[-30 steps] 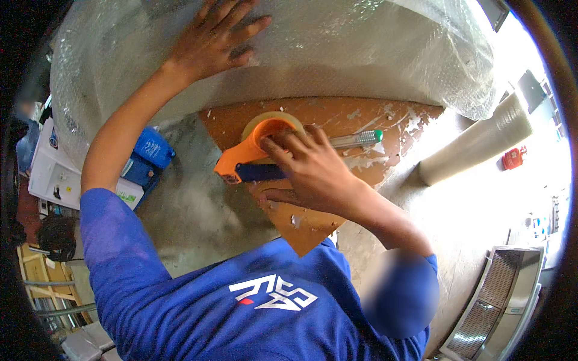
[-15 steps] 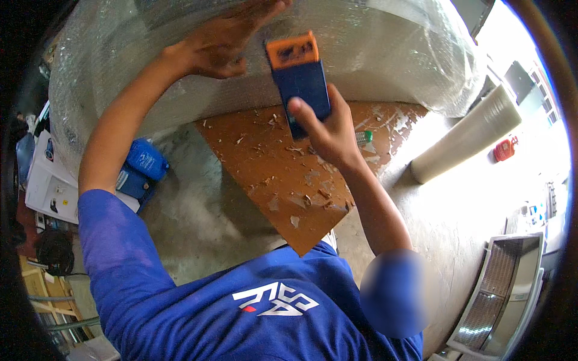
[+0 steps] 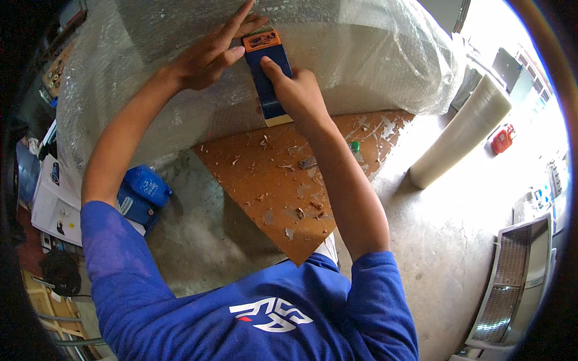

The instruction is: The person wraps a large metal kitchen hood with bubble wrap, securing it with packing tape. They pull the bubble wrap from a roll, cover the hood, and apply tape to hold the wrap in place.

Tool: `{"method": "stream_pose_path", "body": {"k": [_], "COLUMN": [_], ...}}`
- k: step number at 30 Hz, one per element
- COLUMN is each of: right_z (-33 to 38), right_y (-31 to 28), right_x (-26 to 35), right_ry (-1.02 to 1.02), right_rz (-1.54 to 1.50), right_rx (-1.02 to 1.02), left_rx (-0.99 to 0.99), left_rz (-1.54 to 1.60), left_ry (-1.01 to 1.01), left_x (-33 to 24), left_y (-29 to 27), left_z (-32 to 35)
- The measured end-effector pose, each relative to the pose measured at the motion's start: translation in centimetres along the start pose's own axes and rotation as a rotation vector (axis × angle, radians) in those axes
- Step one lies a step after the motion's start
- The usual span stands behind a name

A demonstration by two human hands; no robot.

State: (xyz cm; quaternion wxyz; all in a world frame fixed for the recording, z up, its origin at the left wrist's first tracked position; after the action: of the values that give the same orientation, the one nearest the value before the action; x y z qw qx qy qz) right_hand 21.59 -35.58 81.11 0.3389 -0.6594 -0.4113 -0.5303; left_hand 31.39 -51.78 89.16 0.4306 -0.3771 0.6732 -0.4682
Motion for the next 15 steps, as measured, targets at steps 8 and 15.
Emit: {"method": "stream_pose_path", "body": {"k": [8, 15], "right_z": [-1.7, -0.3], "right_y": [-0.4, -0.2], "right_x": [-1.6, -3.5], "right_ry": [0.160, 0.257], "right_rz": [0.022, 0.053], "right_rx": [0.009, -0.024], "left_rx": [0.018, -0.025], "left_rz": [-0.841, -0.853], "left_ry": [0.073, 0.026], "left_x": [0.5, 0.9], "left_y": [-1.3, -1.3], "left_z": [-3.8, -5.0]}}
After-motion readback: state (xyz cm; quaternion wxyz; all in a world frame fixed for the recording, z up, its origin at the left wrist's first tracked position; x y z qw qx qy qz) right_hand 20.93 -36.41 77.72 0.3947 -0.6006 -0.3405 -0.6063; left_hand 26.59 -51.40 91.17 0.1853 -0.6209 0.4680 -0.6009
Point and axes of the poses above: each hand's wrist, its own z-axis away from the middle knuckle, its own y-axis out of the palm, x = y × z, the point moved 2 cm from there along -z, towards the middle knuckle, and after that the axes turned 15 degrees about x, right-handed, at the moved point
